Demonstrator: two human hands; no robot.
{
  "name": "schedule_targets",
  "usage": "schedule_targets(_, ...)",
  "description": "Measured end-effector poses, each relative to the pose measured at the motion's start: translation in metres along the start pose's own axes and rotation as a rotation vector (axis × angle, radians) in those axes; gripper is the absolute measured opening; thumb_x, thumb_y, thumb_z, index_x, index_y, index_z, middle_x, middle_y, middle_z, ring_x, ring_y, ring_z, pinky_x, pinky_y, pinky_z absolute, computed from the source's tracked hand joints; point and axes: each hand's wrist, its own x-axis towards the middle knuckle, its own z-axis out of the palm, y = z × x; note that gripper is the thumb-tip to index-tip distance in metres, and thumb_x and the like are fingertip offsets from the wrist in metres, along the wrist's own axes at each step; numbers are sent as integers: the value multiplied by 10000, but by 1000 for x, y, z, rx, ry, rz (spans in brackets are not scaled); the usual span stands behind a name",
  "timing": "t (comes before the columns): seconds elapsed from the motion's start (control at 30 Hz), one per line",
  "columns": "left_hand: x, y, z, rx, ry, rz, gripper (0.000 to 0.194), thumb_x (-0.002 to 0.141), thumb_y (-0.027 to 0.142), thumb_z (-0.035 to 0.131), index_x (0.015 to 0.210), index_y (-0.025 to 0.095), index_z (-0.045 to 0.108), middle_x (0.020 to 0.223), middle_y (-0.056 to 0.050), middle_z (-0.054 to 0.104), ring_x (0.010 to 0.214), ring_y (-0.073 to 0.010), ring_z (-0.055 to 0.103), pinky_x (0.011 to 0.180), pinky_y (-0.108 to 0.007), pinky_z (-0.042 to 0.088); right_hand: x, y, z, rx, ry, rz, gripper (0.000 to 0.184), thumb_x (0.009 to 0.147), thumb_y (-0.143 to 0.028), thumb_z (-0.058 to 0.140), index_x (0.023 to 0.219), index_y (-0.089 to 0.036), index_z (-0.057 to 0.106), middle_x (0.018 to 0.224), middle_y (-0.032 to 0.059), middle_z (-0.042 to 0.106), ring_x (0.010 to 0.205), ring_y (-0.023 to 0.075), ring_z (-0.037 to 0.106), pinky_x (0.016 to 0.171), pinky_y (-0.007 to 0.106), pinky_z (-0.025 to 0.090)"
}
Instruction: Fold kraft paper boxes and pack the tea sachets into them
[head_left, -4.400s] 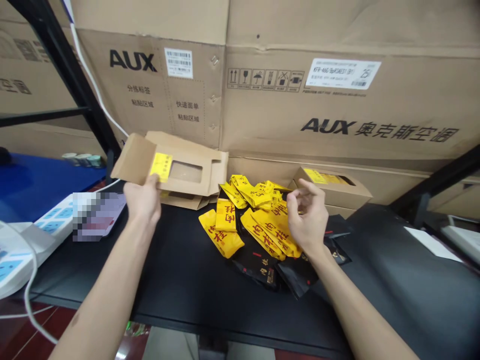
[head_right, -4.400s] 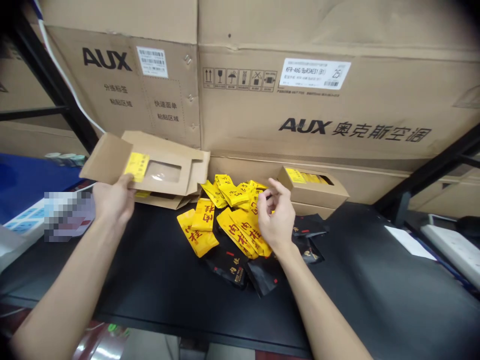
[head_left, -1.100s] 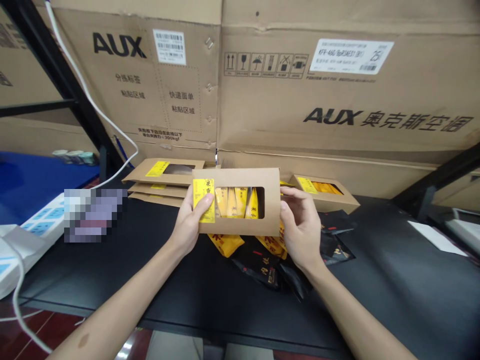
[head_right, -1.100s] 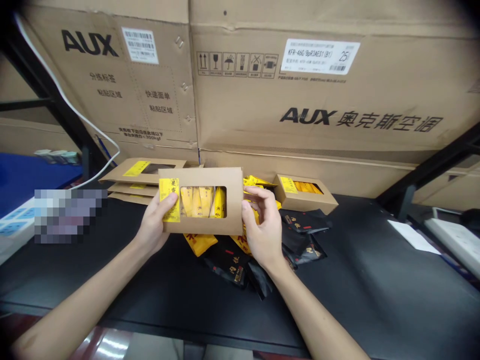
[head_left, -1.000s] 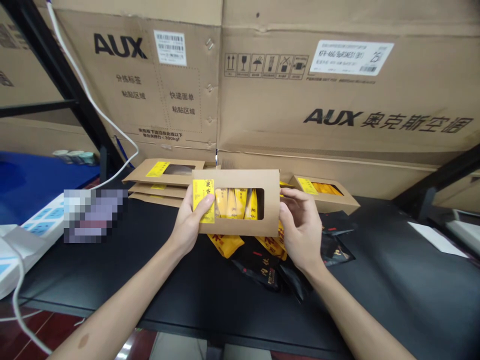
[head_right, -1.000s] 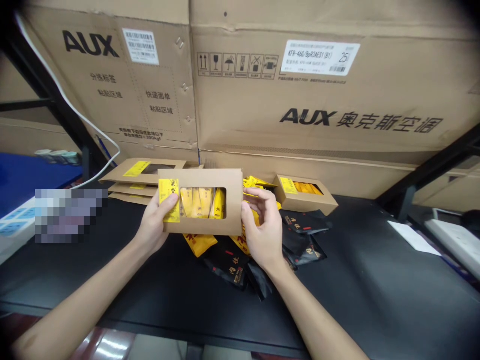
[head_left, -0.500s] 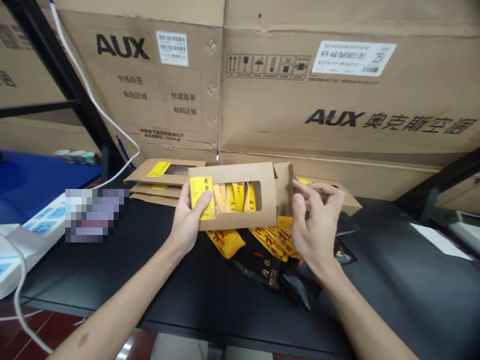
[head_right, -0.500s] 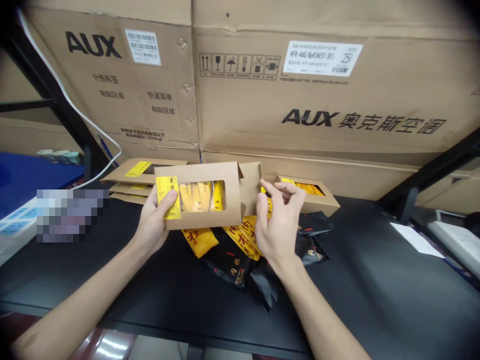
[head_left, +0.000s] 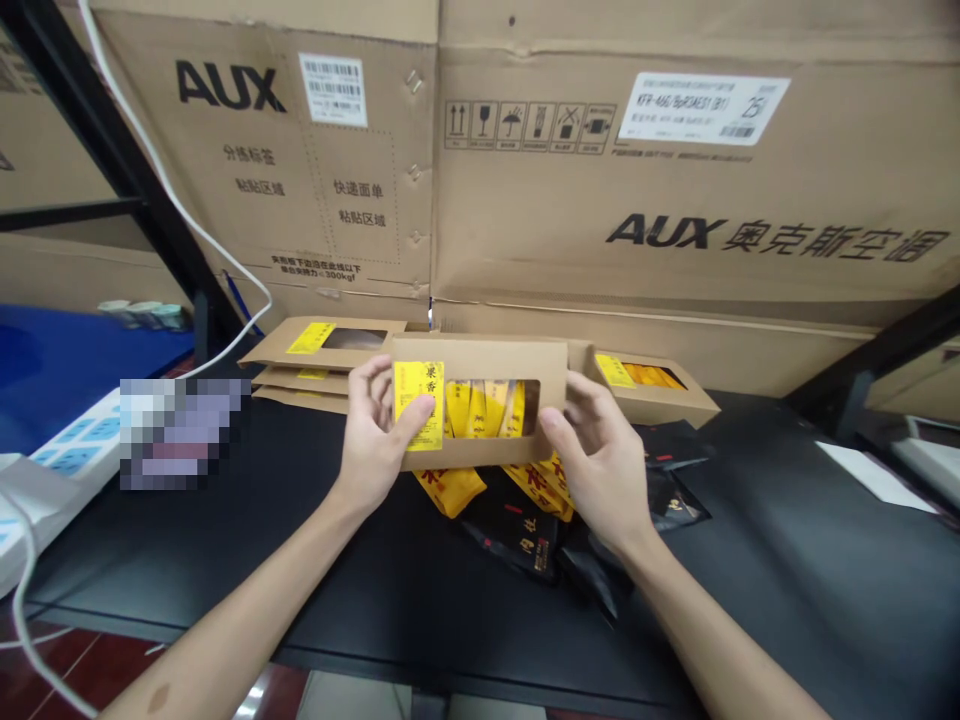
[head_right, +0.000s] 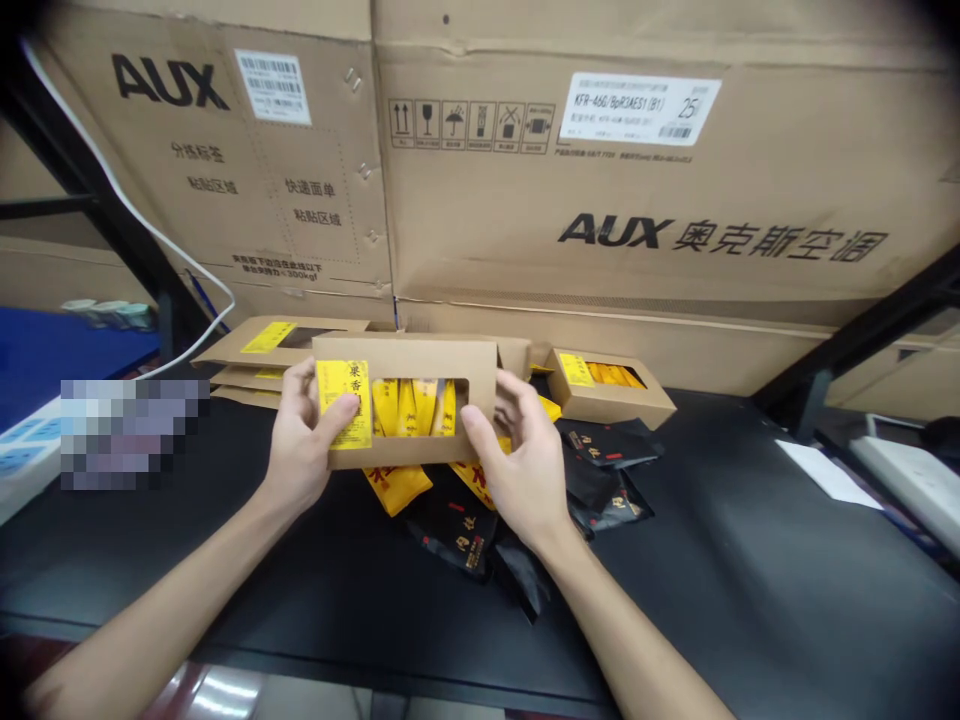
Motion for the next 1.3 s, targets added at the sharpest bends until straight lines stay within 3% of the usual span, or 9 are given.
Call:
schedule_targets(0.13, -2, 1, -1, 46, -23, -16, 652, 699, 474, 869, 1224, 271, 539, 1271, -82, 627, 1214, -264, 633, 1055, -437, 524, 2, -5, -5, -182, -37, -86, 215, 926, -383, 644, 1002, -193, 707, 1002, 71, 767, 925, 222, 728, 851, 390, 596)
schedule_targets(0.43, -1, -1, -7, 72, -112, -58, 662, 752, 450, 834, 1337, 264, 587, 1370, -97, 573, 1276, -263, 559, 1114, -436, 471, 2, 2, -2, -171, 11, -64, 213, 904, -392, 649, 954, -193, 703, 933, 56, 769, 823, 206, 714, 764, 354, 584)
schedule_targets(0.63, -4, 3, -4, 65, -137, -85, 671, 752, 389, 843, 1355, 253, 583, 1429, -108, 559, 1340, -270, 532, 1126, -411, 469, 1, 0, -5, -161, -5, -94, 283, 860, -425, 689, 1003, -181, 677, 931, 63, 757, 801, 210, 699, 736, 358, 589)
schedule_targets(0.8, -5, 5, -2, 45, -135, -118, 681, 740, 383, 850, 1349, 242, 582, 1424, -117, 581, 1331, -276, 556, 1112, -418, 489, 0, -3, -3, -166, 22, -63, 217, 858, -399, 697, 935, -199, 663, 869, 40, 739, 745, 198, 675, 700, 343, 585)
schedule_targets(1.03, -3, 12, -2, 61, -146, -136, 627, 747, 392, 850, 1294, 215, 600, 1404, -117, 635, 1328, -286, 578, 1120, -433, 467, 0, -1, -3, -213, 23, -130, 218, 904, -406, 665, 976, -200, 674, 953, 61, 748, 833, 218, 690, 774, 353, 581)
schedule_targets(1.3, 7, 19, -9, 73, -150, -234, 733, 560, 343, 967, 1199, 207, 635, 1251, -100, 705, 1197, -289, 640, 1043, -444, 492, 0, 4, -7, -303, 42, -185, 314, 988, -476, 558, 1092, -204, 678, 1005, 87, 758, 918, 244, 715, 821, 376, 587)
